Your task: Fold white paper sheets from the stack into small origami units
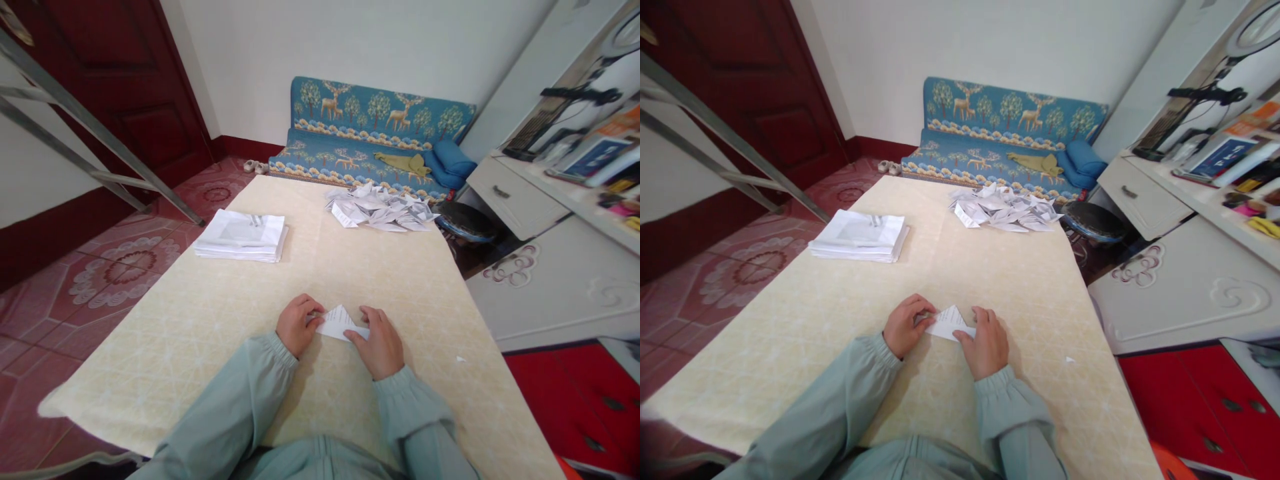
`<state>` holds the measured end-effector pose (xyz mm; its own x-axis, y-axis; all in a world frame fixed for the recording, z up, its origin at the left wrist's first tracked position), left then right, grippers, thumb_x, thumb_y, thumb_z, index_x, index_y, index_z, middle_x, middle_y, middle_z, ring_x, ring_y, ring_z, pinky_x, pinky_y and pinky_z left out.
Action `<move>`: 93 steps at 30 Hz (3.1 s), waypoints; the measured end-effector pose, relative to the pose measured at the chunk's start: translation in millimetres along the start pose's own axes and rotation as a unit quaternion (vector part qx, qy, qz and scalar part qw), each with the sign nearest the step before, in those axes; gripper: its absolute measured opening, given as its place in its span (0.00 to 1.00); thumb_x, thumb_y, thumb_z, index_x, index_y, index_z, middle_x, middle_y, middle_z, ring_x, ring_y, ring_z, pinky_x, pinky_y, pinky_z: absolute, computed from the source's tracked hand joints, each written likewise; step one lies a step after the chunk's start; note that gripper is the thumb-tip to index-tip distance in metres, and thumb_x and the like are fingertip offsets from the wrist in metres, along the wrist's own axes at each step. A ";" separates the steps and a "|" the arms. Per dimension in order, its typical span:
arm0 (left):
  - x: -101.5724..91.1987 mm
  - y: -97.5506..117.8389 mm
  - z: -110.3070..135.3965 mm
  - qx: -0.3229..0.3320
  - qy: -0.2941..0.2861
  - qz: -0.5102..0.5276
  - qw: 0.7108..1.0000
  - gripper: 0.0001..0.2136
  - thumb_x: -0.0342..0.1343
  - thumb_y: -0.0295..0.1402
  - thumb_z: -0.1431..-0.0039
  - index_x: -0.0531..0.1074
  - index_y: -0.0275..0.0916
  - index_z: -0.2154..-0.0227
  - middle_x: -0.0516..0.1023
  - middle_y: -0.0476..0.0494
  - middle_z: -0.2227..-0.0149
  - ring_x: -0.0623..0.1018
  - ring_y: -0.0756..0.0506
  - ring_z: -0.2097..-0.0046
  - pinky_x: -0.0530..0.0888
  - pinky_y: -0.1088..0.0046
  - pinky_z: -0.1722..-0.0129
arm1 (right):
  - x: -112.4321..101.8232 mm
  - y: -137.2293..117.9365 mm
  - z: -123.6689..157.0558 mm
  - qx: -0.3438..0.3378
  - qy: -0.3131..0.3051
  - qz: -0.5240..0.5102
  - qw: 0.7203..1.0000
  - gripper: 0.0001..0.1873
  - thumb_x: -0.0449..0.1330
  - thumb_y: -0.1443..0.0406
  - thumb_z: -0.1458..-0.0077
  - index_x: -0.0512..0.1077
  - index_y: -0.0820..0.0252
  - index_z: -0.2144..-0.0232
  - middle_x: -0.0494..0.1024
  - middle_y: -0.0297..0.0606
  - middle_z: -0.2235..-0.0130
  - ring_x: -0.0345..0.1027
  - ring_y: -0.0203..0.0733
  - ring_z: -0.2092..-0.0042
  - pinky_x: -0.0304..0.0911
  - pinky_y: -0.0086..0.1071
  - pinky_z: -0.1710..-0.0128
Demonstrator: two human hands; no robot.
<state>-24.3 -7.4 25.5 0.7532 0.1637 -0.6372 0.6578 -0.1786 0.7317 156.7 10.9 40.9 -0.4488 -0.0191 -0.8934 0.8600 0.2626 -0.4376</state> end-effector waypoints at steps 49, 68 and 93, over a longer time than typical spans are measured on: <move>-7.9 -25.5 -1.5 -0.200 0.040 0.759 0.618 0.25 0.61 0.21 0.58 0.68 0.40 0.54 0.72 0.43 0.59 0.67 0.56 0.68 0.66 0.87 0.73 | 23.0 28.7 -13.9 0.117 0.064 -0.503 0.854 0.22 0.60 0.53 0.52 0.73 0.60 0.58 0.78 0.40 0.66 0.70 0.42 0.70 0.68 0.29 0.78; -9.7 -27.3 -0.2 -0.204 0.026 0.755 0.623 0.26 0.62 0.22 0.59 0.68 0.43 0.54 0.71 0.42 0.58 0.62 0.57 0.72 0.54 0.93 0.85 | 25.2 28.4 -14.9 0.106 0.038 -0.493 0.863 0.20 0.60 0.54 0.52 0.74 0.60 0.60 0.78 0.40 0.66 0.71 0.44 0.67 0.70 0.32 0.75; -21.8 35.7 8.0 0.141 0.131 -0.034 0.981 0.14 0.53 0.26 0.46 0.77 0.52 0.62 0.70 0.45 0.48 0.64 0.39 0.45 0.63 0.54 0.47 | 18.3 20.0 -11.1 0.103 0.013 -0.542 0.834 0.20 0.63 0.54 0.56 0.77 0.61 0.63 0.77 0.36 0.76 0.68 0.38 0.78 0.68 0.31 0.80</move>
<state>-17.2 -25.1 63.5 0.7047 0.4209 -0.5712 0.7095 -0.4135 0.5706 162.9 26.5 16.9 -0.9924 -0.1163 0.0395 -0.0319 -0.0665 -0.9973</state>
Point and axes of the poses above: each hand's wrist, its own z-axis away from the middle knuckle, its own x-axis out of the palm, y = z × x, the point moved 7 cm from there along -z, towards the middle knuckle
